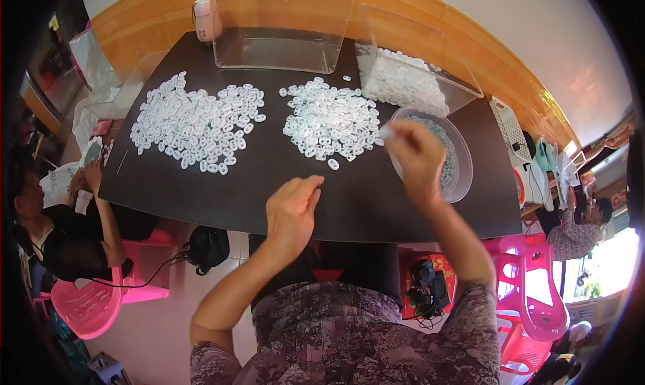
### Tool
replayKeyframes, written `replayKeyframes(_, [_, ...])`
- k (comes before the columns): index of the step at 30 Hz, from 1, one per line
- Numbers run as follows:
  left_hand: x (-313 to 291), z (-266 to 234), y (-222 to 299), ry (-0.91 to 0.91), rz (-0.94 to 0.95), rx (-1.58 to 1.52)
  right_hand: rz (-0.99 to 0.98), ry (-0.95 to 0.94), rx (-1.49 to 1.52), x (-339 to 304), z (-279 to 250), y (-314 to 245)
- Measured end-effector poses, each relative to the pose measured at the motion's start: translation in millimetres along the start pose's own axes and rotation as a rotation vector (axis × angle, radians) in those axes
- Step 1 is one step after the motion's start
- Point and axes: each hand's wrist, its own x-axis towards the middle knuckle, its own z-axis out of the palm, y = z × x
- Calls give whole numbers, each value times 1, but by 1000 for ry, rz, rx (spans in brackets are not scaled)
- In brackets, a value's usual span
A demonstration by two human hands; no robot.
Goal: Assembling small grey circular rings into white plastic housing components.
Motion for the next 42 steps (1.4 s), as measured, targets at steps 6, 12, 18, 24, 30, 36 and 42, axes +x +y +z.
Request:
replayKeyframes(6, [45, 20, -15, -19, 348, 292, -180, 209, -291, 118, -38, 23])
replayKeyframes(12, [59, 14, -38, -71, 257, 421, -338, 256, -562, 177, -44, 67])
replayKeyframes(18, [55, 11, -48, -155, 361, 475, -432, 128, -832, 178, -32, 80])
replayKeyframes(24, [48, -3, -51, -8, 202, 307, -565, 141, -817, 144, -39, 54])
replayKeyframes(30, [46, 5, -51, -85, 195, 383, -670, 60, -577, 91, -38, 37])
replayKeyframes(36, [43, 4, -55, -116, 198, 369, -607, -15, -552, 55, -56, 29])
replayKeyframes(42, [42, 12, -42, -56, 218, 297, -439, -5, -498, 34, -70, 47])
